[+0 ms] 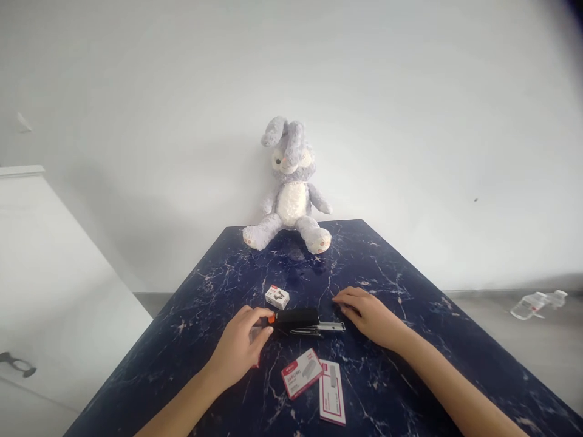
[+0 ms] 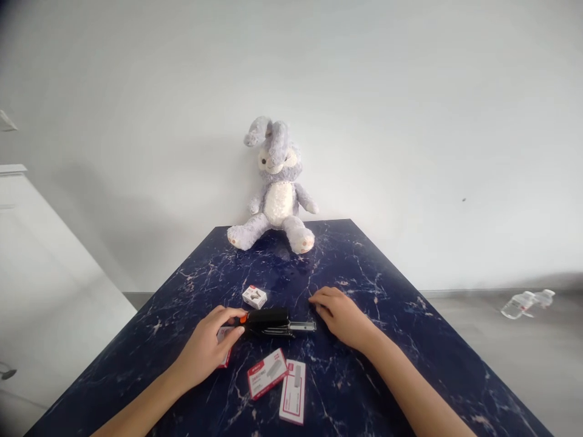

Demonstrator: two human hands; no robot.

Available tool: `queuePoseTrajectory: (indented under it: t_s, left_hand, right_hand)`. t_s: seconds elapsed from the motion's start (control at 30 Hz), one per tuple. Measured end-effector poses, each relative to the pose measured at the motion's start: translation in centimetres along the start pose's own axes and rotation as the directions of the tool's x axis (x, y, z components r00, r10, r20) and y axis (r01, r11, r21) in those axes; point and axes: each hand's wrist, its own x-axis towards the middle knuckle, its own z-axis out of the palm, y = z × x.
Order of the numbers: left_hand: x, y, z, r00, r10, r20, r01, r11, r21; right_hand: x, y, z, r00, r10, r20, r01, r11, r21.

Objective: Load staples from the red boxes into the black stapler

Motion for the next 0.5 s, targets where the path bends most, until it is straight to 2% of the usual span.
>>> queuePoseTrajectory:
  t_s: [0.13, 0.37, 0.5]
  left_hand:
    - [0.0, -0.1, 0.0, 1.0, -0.002, 0.0, 0.002, 1.0, -0.019]
    - [-0.1, -0.1, 0.1, 1.0, 0.001, -0.016, -0.001, 1.0, -0.014]
    - [-0.1, -0.2, 0.2, 1.0, 0.014, -0.028, -0.014, 1.0, -0.012]
  right_hand:
    - [-0.7, -0.4, -0.4, 0.996, 0.075, -0.04, -0.076, 0.997, -0.03]
    - [-0.7, 0.0, 0.4, 0.968, 0.195, -0.159, -0.217, 0.967, -0.132]
    - [-0.7, 0.9, 0.2, 0.972, 0.197, -0.126, -0.219, 0.956, -0.197]
